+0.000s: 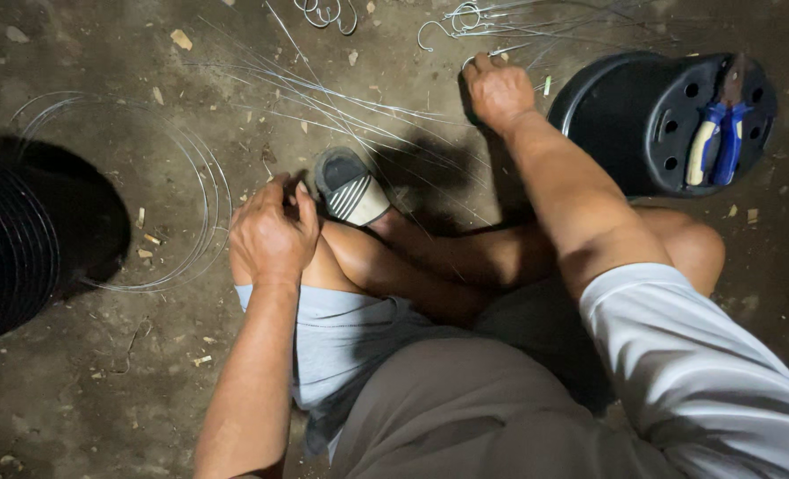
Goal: The person sits on the floor and repeatedly bends thin metal wire into looped shapes using pliers. They gather wire strands, form hooks, and place the finished pieces on the floor.
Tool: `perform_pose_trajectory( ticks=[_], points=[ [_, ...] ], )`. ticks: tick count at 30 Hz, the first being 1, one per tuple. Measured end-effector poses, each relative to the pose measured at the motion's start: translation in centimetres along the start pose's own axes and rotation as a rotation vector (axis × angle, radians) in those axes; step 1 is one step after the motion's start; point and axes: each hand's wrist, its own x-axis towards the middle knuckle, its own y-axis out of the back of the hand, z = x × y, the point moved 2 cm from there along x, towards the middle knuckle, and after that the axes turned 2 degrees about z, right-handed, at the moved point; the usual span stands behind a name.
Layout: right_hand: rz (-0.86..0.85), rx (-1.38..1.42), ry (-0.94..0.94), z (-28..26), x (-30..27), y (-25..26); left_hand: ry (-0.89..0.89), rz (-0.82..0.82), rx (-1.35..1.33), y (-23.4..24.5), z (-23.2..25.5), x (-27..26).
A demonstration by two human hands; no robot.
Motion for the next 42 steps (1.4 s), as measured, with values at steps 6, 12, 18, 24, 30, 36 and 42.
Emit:
perform_pose_trajectory(
  ticks=[6, 12, 18, 24, 30, 36, 42],
  points=[
    [0.355, 0.179, 0.056, 0.0, -2.2, 9.2, -0.011, 0.018, -0.019, 0.0, -0.1, 0.0],
    [0.805, 0.623, -0.114, 2.3, -6.9, 17.8, -0.022, 0.037, -0.026, 0.5, -0.2, -0.8],
    [1.183, 1.047, -0.245, 5.0, -13.7, 26.1, -0.098, 0.119, -0.092, 1.5, 0.2, -2.2],
    [1.142, 1.415, -0.172, 2.4, -20.4, 33.8, -0.163, 0.220, -0.200, 3.8, 2.3, -3.5],
    [0.976, 1.710, -0.171, -2.1, -24.5, 36.9, -0.278, 0.324, -0.570, 7.5, 11.4, -4.5],
    [0.828, 1.914, -0.109, -6.4, -25.9, 37.2, -0.384, 0.081, -1.028, 11.8, 21.0, -6.2],
    [0.829, 1.820, -0.081, -8.1, -27.8, 37.5, -0.346, -0.303, -1.405, 11.7, 26.4, -5.2]
  ],
)
